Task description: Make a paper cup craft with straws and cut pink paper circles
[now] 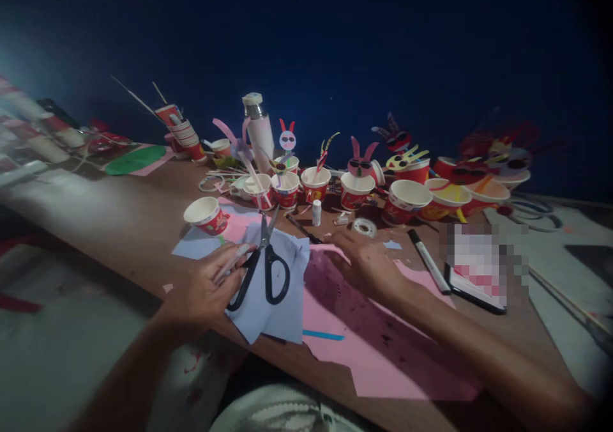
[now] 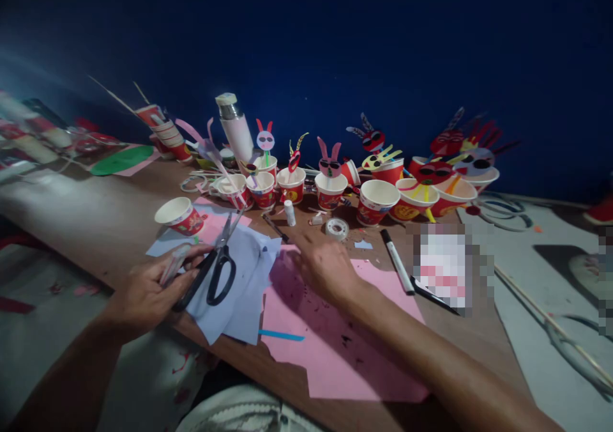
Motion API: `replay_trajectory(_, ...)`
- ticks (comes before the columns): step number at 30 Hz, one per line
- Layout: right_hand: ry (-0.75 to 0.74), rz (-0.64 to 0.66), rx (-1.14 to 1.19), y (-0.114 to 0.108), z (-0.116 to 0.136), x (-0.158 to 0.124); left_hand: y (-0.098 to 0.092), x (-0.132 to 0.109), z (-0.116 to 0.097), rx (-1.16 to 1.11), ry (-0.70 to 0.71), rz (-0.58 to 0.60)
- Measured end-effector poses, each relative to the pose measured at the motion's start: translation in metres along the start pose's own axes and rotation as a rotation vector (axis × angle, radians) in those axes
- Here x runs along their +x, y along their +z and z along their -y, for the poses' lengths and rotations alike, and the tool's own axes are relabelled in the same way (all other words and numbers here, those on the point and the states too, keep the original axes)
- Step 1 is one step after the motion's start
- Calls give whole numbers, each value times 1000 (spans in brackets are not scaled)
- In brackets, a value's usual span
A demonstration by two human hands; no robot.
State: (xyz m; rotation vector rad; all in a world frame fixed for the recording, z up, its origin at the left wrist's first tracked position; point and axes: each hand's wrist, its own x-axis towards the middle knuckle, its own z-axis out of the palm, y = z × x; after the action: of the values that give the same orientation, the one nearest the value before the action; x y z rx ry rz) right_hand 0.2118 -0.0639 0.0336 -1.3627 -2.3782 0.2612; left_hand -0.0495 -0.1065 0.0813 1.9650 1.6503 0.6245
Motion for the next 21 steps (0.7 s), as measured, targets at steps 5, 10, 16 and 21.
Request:
replay_trajectory(5,24,78,72,10,9,-21,14,12,13,65,-31,1)
replay_trajectory(10,270,196,569,14,17,-10,22,20,30,103,-48,-80)
replay_trajectory(16,279,210,699,36,31,14,20,20,32,58,-74,-45)
replay_trajectory(21,237,159,811,46,48,23,8,20,35,-157,-125,-71)
